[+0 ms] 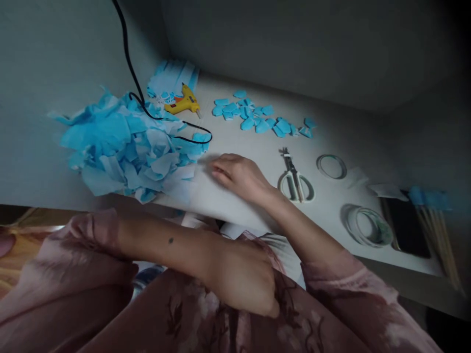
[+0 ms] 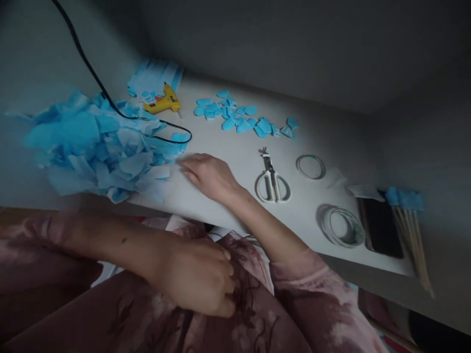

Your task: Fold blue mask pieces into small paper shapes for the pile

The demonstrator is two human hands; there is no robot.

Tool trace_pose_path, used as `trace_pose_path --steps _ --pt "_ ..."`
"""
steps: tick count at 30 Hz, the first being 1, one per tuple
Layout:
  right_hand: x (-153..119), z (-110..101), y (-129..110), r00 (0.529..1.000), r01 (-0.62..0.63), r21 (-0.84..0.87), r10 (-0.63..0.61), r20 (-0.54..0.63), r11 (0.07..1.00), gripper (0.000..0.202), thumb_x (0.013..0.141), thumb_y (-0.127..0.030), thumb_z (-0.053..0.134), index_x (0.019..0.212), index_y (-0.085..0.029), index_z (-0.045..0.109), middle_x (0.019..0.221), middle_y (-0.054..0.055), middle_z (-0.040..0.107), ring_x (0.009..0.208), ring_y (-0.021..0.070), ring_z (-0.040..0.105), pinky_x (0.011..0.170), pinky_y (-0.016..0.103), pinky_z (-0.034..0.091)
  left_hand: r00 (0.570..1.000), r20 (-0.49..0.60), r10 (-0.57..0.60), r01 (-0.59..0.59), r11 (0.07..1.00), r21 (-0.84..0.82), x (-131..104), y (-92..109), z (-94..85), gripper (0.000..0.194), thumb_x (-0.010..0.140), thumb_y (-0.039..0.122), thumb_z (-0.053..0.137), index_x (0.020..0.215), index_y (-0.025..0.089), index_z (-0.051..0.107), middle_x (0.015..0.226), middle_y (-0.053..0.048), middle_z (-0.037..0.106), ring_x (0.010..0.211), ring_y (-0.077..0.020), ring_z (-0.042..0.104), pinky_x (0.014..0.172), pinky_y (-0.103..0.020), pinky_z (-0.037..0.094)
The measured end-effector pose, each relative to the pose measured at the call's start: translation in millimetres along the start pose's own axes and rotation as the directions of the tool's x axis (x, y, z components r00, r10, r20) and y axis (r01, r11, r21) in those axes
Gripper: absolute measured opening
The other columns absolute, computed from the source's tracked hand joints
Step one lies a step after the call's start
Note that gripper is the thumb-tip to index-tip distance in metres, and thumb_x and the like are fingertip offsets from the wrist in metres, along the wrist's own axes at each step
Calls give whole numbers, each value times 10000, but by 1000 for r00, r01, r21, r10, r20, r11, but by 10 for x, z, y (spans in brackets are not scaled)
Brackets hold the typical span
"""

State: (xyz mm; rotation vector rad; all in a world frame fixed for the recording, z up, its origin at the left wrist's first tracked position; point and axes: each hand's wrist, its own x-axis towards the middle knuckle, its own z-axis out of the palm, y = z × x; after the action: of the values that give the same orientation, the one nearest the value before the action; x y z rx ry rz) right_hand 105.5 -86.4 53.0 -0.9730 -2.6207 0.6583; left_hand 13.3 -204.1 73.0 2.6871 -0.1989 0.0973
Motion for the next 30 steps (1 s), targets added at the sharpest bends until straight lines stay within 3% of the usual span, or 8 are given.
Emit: trace_pose_path --steps 5,10,15,18,22,26,27,30 --pt "438 239 -117 1000 -14 -1 14 -3 1000 366 1053 -378 554 1298 -145 693 1238 123 761 1104 246 670 819 317 440 998 30 -54 56 996 -72 -61 -16 -31 129 934 170 669 847 251 718 807 -10 798 782 -200 739 607 -392 480" --pt "592 221 -98 1000 -14 51 14 -4 999 146 975 -232 598 971 -179 734 1023 67 760 937 206 647 721 305 370 999 25 -43 47 979 -198 -131 -126 -156 172 1016 258 610 1031 181 763 955 -53 833 868 -207 760 698 -384 497" --pt "526 -12 174 984 -33 424 104 -144 905 108 878 -274 656 833 -176 657 740 -23 616 709 127 527 668 273 380 989 -51 -141 98 866 -490 -240 -406 -237 291 1082 289 481 1164 205 747 1234 -76 808 1070 -194 762 892 -300 525" --pt "435 -175 398 965 -63 624 207 -160 779 111 847 -275 705 820 -193 636 656 -48 590 629 107 521 595 246 396 961 -87 -261 148 759 -634 -290 -601 -292 307 1066 298 502 1192 177 754 1211 -106 806 1058 -186 754 904 -280 531" --pt "248 -440 628 905 -62 787 367 -216 613 255 817 -363 828 842 -204 631 674 -35 647 636 105 618 549 209 455 842 -156 -516 210 581 -786 -340 -980 -314 280 1018 308 559 1152 182 770 941 -63 806 859 -138 726 773 -246 530" --pt "29 -632 779 843 -22 829 457 -285 558 382 769 -474 894 849 -207 633 687 -43 659 640 81 642 546 177 476 717 -212 -664 168 460 -872 -426 -1400 -293 307 940 413 676 1092 168 782 875 -65 791 769 -135 709 685 -246 506" --pt "-21 -656 812 830 -10 837 472 -298 547 408 756 -505 899 844 -210 631 687 -46 660 640 79 646 547 176 481 669 -238 -704 157 447 -881 -454 -1467 -291 315 913 427 710 1074 166 782 863 -63 788 751 -132 705 691 -251 511" --pt "-145 -695 903 799 9 858 512 -315 514 456 709 -550 919 828 -218 630 675 -52 662 622 75 642 536 176 487 453 -324 -830 105 411 -906 -548 -1519 -330 316 865 458 737 1003 176 778 783 -38 754 642 -117 654 617 -252 490"
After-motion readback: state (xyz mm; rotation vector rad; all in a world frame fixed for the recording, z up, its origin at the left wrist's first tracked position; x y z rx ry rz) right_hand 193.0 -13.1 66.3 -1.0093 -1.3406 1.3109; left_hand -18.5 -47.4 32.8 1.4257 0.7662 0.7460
